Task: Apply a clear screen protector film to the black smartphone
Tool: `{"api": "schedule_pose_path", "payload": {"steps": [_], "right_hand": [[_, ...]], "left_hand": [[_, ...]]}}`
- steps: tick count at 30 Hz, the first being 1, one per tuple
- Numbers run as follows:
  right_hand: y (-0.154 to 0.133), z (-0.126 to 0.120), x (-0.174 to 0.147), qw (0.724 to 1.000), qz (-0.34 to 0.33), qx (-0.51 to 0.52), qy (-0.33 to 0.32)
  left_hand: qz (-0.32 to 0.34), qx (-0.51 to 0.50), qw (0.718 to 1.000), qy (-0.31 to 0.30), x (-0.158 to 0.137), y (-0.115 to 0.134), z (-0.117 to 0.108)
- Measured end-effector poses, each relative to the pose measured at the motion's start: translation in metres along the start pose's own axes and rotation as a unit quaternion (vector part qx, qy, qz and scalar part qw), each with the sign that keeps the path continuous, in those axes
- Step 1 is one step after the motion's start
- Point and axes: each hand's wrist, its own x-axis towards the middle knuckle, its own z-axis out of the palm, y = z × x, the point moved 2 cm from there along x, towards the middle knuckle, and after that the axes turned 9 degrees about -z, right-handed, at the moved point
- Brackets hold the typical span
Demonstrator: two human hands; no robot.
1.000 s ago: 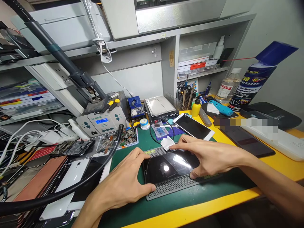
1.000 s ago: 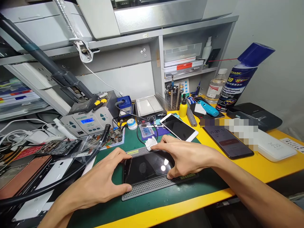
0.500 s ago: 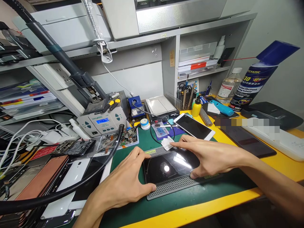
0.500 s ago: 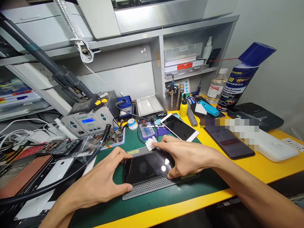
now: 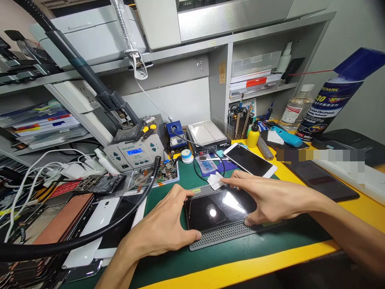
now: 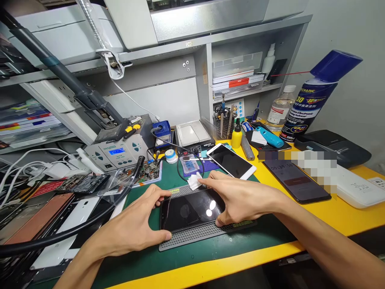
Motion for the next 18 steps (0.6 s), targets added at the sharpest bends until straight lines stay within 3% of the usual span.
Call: {"api": "schedule_pose_path", "payload": {"steps": [18], "right_hand": [[0.0001,-0.0004,0.0002,1.000,-0.014,0.008,0.006]], "left_hand": [[0.015,0.001,1.000,0.001,0.0011,0.0008,0.0000]]}}
